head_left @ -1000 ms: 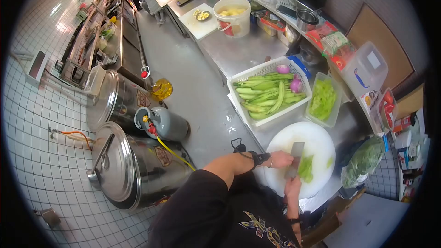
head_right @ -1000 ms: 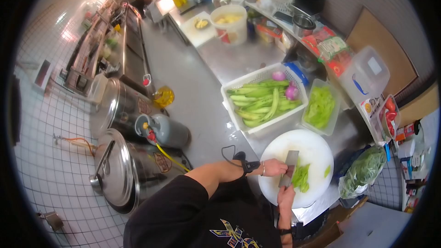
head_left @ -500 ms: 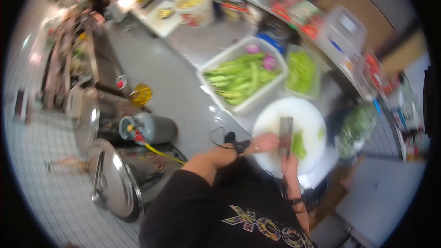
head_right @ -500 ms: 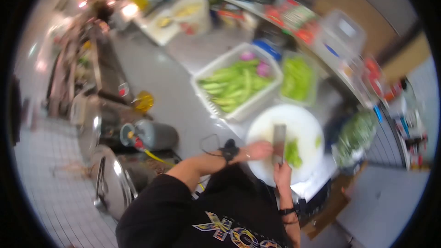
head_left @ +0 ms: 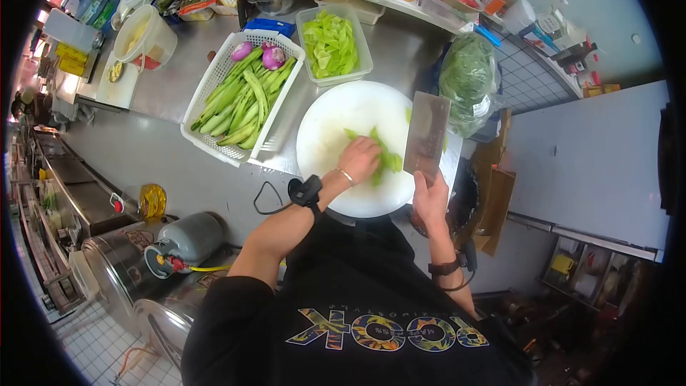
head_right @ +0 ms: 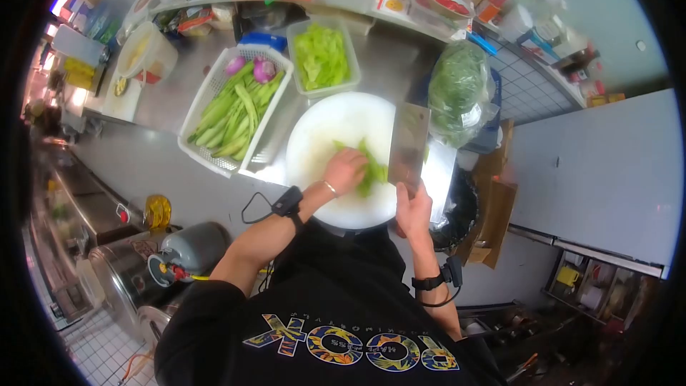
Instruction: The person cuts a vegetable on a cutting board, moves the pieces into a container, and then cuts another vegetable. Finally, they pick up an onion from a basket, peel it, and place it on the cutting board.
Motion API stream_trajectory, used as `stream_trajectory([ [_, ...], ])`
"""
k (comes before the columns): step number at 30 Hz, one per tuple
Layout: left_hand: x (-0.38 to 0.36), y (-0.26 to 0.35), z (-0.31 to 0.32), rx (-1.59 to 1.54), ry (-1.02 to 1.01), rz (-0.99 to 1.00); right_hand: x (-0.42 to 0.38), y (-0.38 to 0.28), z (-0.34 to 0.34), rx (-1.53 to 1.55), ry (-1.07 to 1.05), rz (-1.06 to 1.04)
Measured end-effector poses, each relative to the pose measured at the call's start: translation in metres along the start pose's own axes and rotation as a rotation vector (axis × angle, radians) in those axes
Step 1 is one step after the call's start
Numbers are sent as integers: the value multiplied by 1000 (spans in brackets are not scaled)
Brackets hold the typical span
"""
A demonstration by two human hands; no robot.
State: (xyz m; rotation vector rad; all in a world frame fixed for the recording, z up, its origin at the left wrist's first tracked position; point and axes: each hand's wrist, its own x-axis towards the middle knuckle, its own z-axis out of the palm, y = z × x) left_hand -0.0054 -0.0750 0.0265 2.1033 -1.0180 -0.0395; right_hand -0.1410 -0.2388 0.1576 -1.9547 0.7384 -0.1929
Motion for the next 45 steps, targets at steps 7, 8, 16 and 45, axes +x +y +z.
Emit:
stream_trajectory([
  [7,21,14,34,331,-341,106,-5,11,-4,42,23,38],
  [8,23,11,37,364,-347,118,-6,9,-4,45,26,38],
  [16,40,14,21,146,-348,168,-6,11,-8,52,11,123],
  [45,-82,-28,-17,47,153,-150,-9,69,91,-525,-406,-90],
])
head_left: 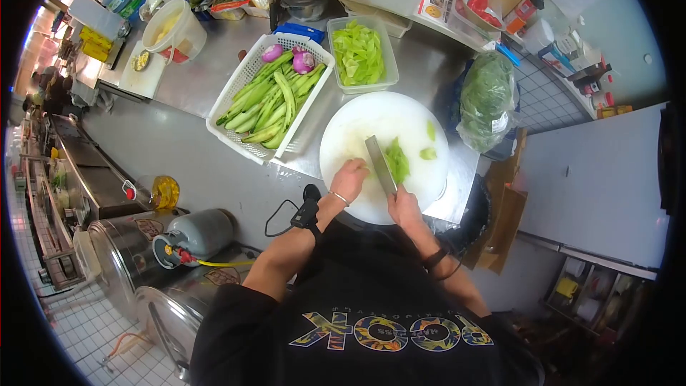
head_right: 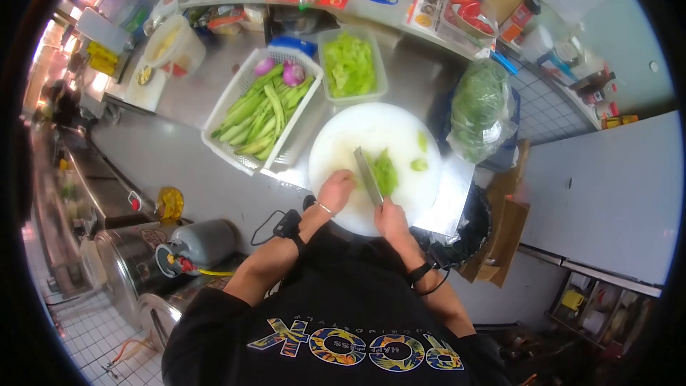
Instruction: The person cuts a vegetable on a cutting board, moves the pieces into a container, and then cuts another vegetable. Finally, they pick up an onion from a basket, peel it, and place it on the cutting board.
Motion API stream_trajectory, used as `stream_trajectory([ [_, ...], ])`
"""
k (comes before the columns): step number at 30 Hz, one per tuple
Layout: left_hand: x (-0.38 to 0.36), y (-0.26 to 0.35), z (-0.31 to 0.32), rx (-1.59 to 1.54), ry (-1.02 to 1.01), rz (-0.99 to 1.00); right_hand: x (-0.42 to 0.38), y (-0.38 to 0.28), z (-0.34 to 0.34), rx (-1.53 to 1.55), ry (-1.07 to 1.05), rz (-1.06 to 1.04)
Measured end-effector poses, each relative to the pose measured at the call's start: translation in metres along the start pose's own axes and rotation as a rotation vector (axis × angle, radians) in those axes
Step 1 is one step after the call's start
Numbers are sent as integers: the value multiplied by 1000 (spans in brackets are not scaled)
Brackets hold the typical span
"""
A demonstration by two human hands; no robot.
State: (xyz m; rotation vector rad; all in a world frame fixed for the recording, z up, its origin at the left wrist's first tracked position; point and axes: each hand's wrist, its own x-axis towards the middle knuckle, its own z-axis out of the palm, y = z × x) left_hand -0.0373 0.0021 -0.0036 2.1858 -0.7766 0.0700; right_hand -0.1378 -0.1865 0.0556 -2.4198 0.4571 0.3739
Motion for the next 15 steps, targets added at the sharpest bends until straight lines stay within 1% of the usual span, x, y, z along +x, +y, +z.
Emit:
stream_trajectory([
  [4,1,-5,-3,-34,-68,43,3,4,1,15,10,-25],
  [8,-1,-15,0,54,-188,188,-1,-3,-5,-3,-9,-78],
  [10,1,-5,-15,14,-386,64,0,-6,-5,1,-20,-71],
  [12,1,-15,-11,69,-341,202,-3,-12,-9,-16,-20,-92],
  [13,1,-14,-8,90,-329,181,-7,-17,-15,-12,-36,-120],
  [15,3,-13,-2,47,-402,118,-12,-28,-26,-32,-32,-107],
])
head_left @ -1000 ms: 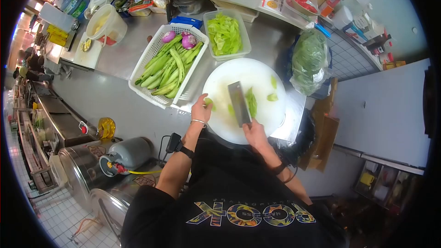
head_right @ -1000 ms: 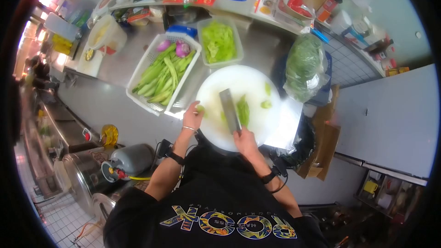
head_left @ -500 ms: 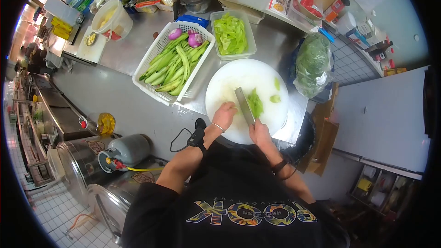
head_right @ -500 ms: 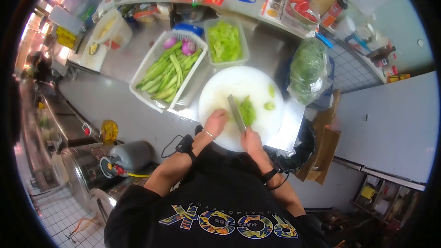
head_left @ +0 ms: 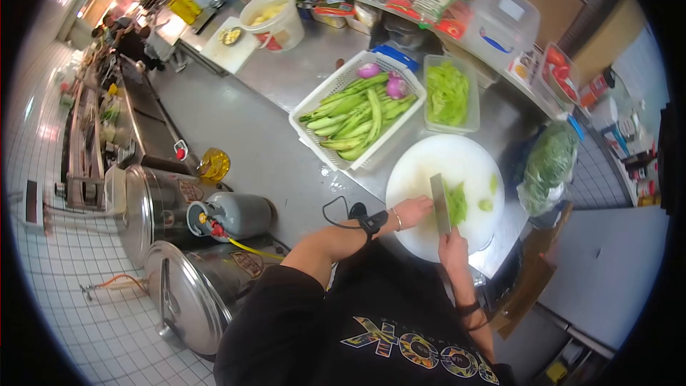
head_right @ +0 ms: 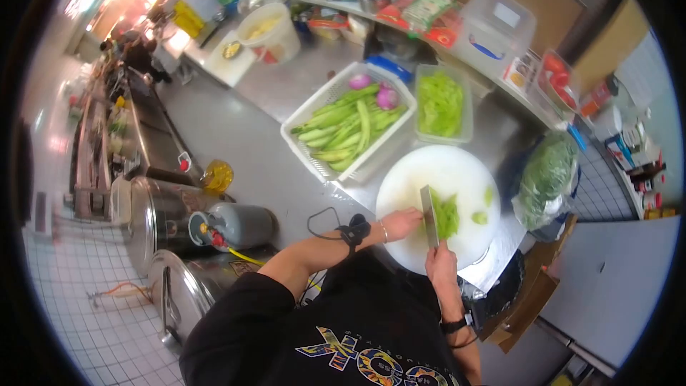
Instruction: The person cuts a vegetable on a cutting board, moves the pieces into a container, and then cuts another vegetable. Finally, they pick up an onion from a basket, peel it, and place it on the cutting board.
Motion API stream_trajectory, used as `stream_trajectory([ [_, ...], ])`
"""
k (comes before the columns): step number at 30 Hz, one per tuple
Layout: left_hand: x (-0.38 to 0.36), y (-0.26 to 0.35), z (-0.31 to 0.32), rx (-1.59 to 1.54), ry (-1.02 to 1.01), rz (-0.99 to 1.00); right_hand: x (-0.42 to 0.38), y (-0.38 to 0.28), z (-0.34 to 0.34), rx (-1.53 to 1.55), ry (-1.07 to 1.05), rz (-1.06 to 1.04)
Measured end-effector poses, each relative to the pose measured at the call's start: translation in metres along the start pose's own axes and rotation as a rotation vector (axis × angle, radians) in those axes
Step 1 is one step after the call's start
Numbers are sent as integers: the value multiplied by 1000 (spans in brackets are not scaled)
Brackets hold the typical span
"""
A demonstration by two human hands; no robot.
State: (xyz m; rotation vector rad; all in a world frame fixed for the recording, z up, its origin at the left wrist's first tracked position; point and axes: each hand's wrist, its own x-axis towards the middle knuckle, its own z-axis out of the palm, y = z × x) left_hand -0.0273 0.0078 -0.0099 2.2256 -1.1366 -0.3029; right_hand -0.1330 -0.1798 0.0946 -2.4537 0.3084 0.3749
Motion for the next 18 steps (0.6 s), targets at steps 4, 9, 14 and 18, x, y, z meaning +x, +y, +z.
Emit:
stream_trajectory([
  [4,-1,-5,6,48,81,83,0,2,10,4,2,-21],
  [9,-2,-8,6,25,140,136,17,6,13,-100,-33,15],
  [14,-3,-9,8,8,192,150,14,19,30,-24,11,-25],
  [18,-3,-13,12,12,177,138,17,8,12,-26,-28,-17],
])
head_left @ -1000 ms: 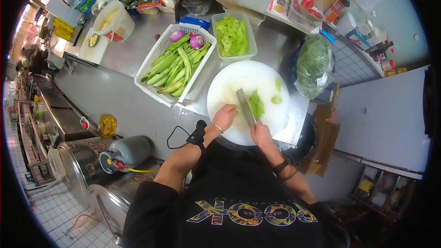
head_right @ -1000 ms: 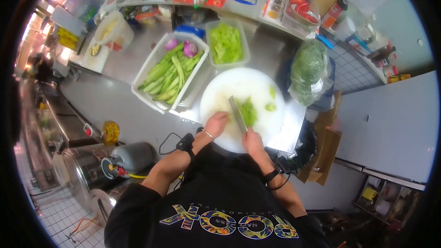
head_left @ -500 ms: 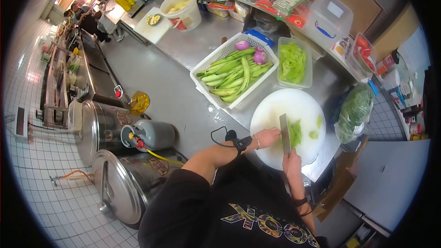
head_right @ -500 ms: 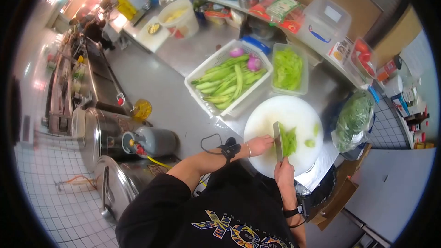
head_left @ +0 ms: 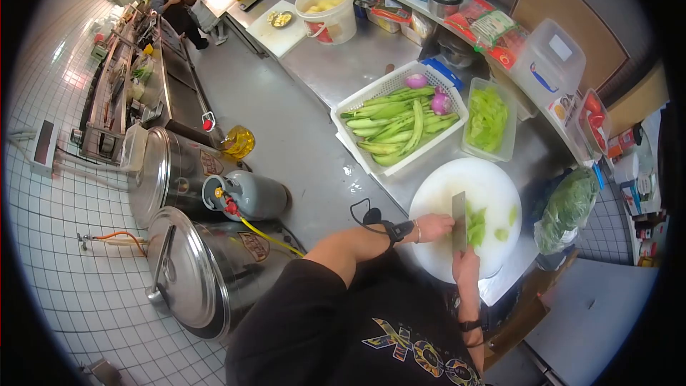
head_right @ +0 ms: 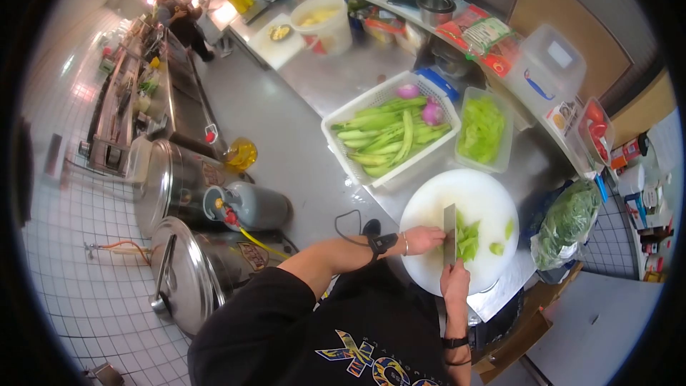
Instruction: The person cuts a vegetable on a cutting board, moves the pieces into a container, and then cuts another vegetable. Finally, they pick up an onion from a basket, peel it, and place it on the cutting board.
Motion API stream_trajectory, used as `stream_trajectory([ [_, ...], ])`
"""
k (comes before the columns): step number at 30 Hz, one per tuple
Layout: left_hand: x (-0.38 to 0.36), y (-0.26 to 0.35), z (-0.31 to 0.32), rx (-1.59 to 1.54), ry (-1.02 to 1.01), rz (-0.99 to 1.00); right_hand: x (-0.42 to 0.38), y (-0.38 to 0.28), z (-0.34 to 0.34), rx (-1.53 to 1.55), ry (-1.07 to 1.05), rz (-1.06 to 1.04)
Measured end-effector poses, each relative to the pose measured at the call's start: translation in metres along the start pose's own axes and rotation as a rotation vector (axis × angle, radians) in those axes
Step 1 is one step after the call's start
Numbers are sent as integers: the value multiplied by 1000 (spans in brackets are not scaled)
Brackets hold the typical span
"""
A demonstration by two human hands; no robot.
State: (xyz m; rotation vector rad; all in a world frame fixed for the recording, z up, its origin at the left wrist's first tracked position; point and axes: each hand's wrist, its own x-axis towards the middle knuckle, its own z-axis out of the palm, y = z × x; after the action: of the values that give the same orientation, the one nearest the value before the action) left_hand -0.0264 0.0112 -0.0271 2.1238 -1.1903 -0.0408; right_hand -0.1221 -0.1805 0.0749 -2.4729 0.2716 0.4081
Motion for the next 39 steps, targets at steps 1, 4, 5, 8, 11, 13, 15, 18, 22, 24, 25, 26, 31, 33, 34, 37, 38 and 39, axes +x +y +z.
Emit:
stream_trajectory([
  [1,0,0,-1,6,3,-1,0,-6,-8,50,-11,-5],
  [4,0,7,0,-30,20,-91,4,0,19,6,15,46],
  [5,1,6,-2,0,22,-59,6,8,28,-37,26,65],
  [8,0,6,-7,42,43,-16,5,1,3,-3,-28,24],
  [11,2,3,-5,60,26,-14,3,4,8,33,-25,15],
  [13,0,6,-5,70,-17,-26,3,12,20,72,4,12],
  [15,0,4,-7,53,41,-22,7,9,20,7,-20,11],
  [18,0,3,-7,51,72,-15,3,-3,-3,10,-27,37],
  [22,-2,4,-3,50,48,-24,2,8,20,69,11,14],
  [24,-1,2,-3,49,54,-56,9,14,21,-61,-20,-6],
  [25,-2,2,-5,49,54,-58,6,3,12,-61,-22,-7],
  [26,-3,3,-6,53,60,-49,3,-6,-1,-20,-9,11],
  [31,-1,6,-10,41,34,-50,6,7,21,-5,-33,15],
  [33,-3,2,-10,-4,60,-31,7,3,15,26,-24,15],
  [34,-7,3,-8,-8,58,-33,7,-2,4,-6,-69,41],
  [37,-4,2,3,51,58,-113,9,26,41,167,63,-92],
  [38,-8,-2,9,61,132,-69,9,35,51,150,33,-65],
  [39,-10,-7,17,78,127,-40,10,33,52,135,8,-21],
])
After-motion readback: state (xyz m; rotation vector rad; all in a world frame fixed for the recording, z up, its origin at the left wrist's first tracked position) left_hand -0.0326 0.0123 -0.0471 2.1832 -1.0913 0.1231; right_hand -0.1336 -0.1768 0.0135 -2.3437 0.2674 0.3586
